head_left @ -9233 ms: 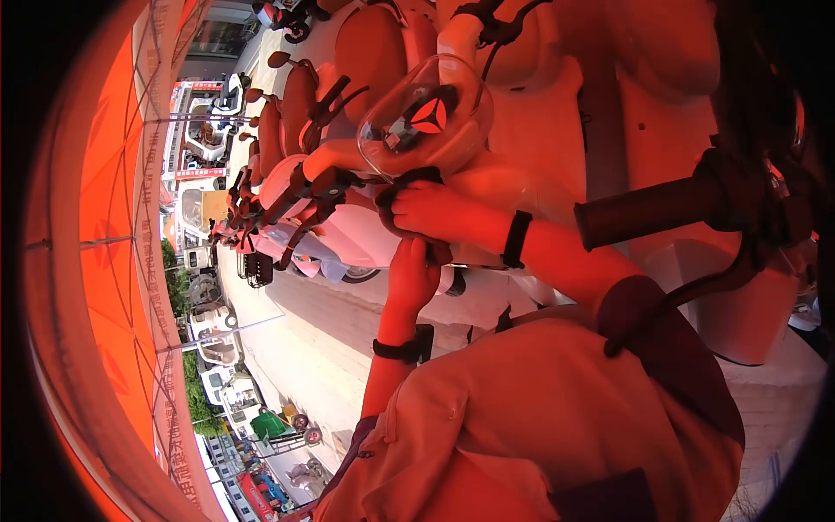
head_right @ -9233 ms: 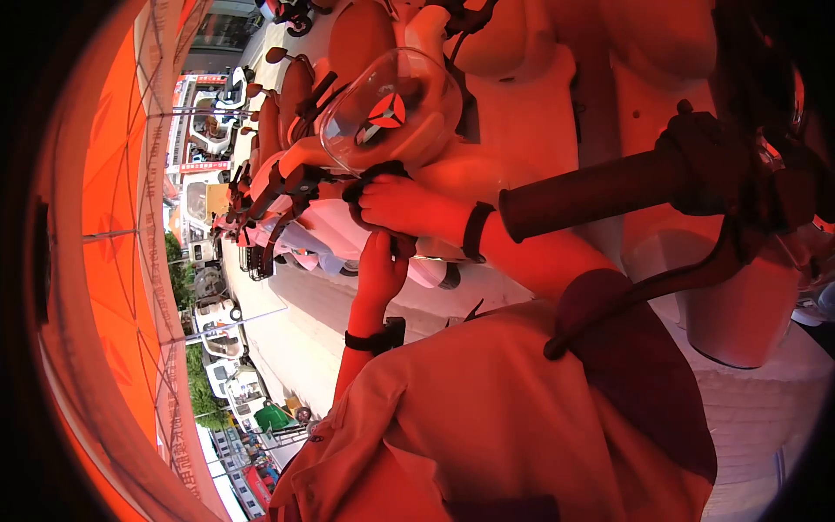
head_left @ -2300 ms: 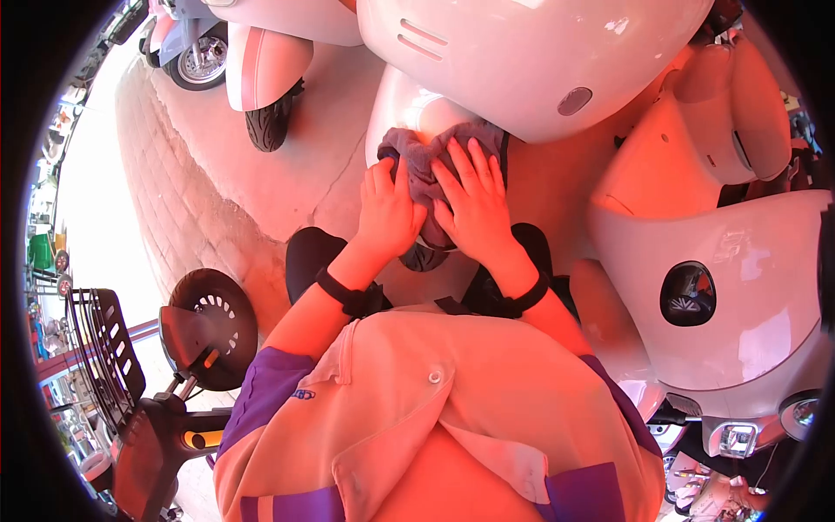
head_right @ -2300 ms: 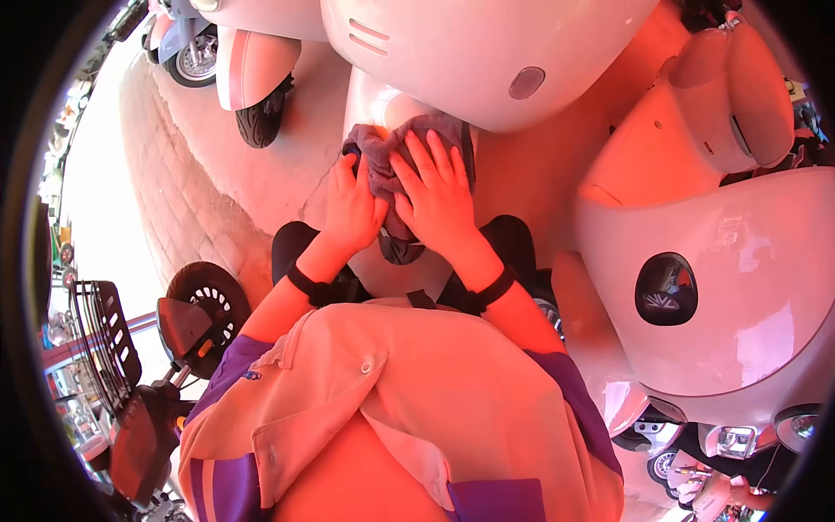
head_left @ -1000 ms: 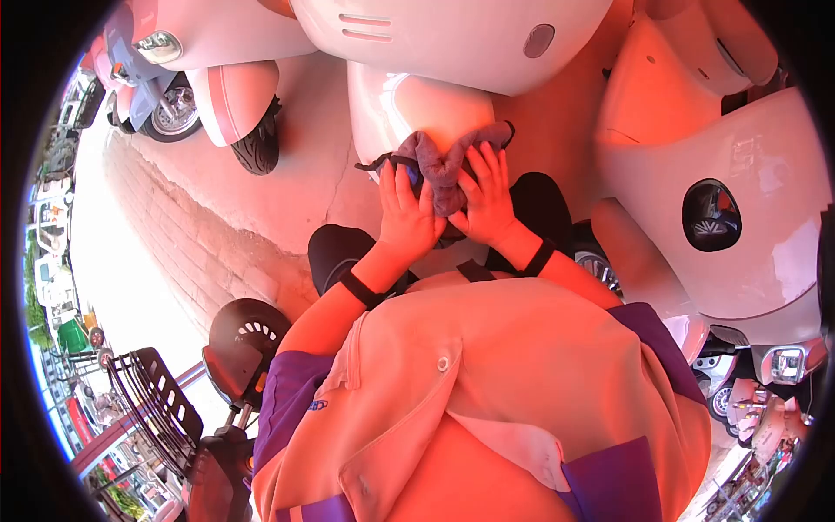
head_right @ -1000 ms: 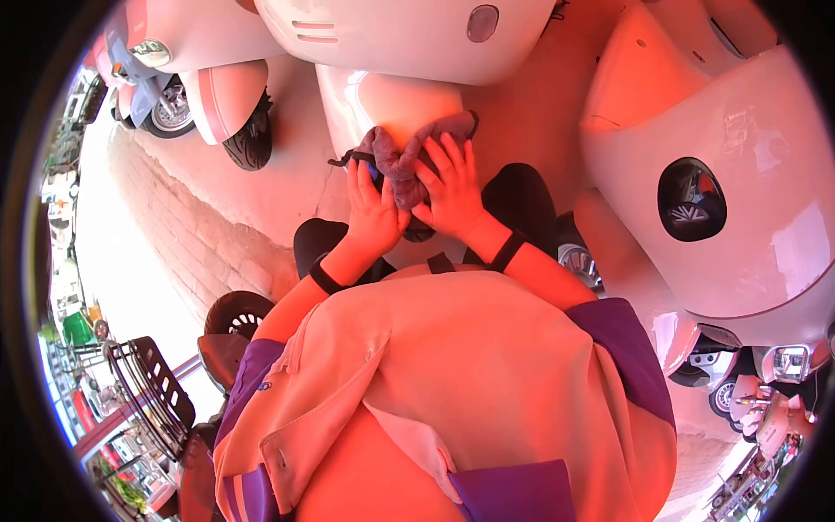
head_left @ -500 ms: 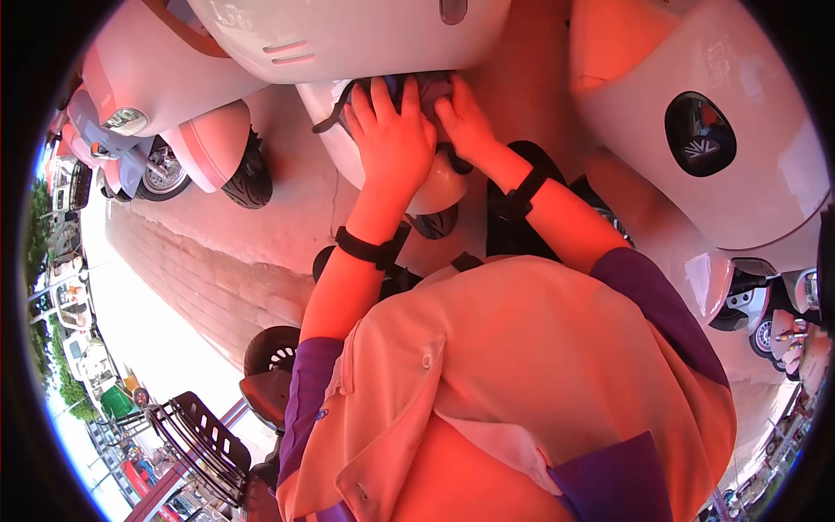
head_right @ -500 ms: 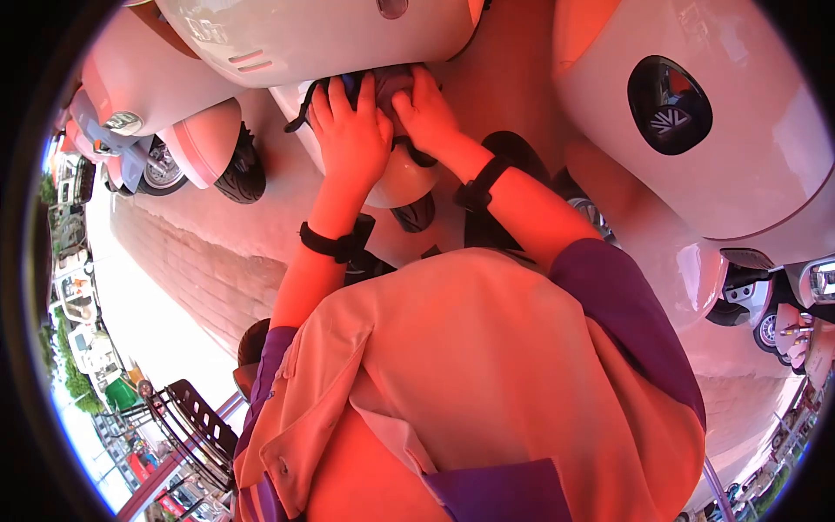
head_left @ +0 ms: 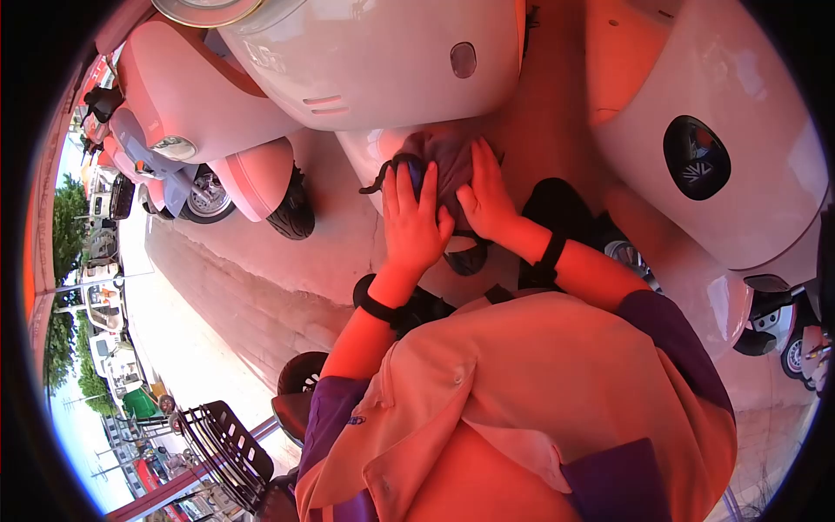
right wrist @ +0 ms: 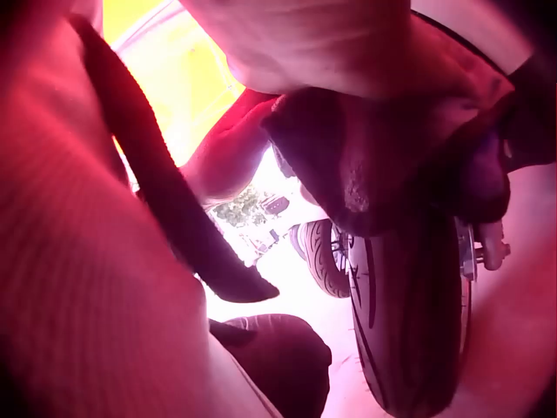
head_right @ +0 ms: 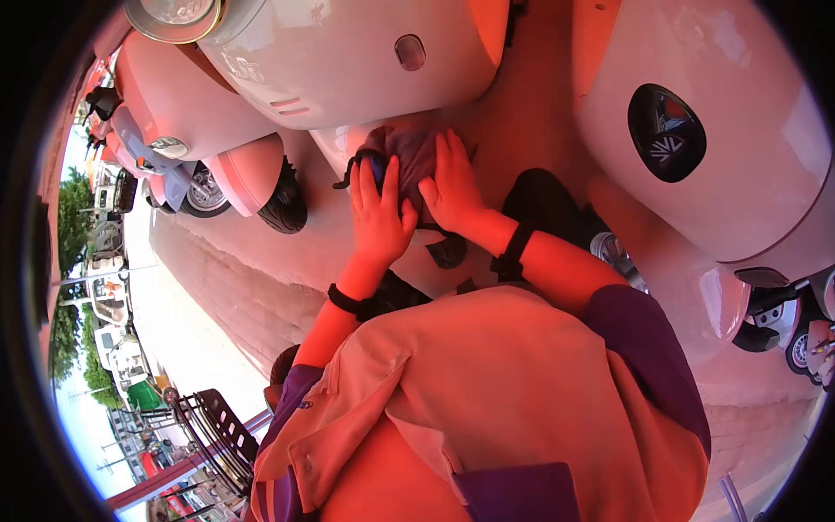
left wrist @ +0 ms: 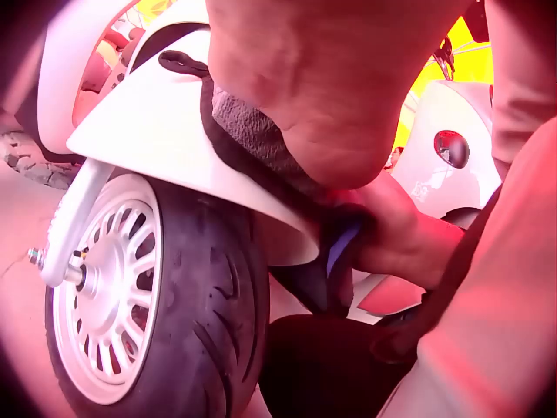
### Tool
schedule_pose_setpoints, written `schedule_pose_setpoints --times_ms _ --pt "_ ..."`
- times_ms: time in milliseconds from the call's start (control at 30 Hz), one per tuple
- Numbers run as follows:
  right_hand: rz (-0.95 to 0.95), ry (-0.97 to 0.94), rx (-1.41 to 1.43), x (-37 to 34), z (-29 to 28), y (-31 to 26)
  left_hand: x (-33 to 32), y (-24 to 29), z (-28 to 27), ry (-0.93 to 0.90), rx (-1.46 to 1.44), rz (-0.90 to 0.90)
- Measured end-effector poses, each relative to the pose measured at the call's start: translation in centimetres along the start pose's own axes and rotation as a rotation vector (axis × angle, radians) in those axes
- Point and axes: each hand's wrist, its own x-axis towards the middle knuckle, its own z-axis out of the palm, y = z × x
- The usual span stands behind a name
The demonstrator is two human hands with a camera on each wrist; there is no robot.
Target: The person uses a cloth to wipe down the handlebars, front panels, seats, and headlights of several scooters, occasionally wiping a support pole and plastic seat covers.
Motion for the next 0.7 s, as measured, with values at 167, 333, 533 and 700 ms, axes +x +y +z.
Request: schedule_pose_setpoints --times_ms 167,333,533,700 --pt "0.054 -0.109 0.026 8.1 -0.2 1.3 3.4 -1.4 1.2 0.167 -0.072 -0.213" --pt "-0.108 -0.074 -0.209 1.9 -0.9 -2.4 -1.4 0.7 2.4 0.119 -0.028 -0.169" --pt "-0.421 -0.226 -0.388 2.8 -0.7 -5.5 -2.9 -1.8 1.5 0.109 -0.303 -0.122" --pt "-0.601 -0.293 -0.468 8.4 2.9 -6.7 -0.8 -8.4 4.3 0.302 -0.533 -0.291"
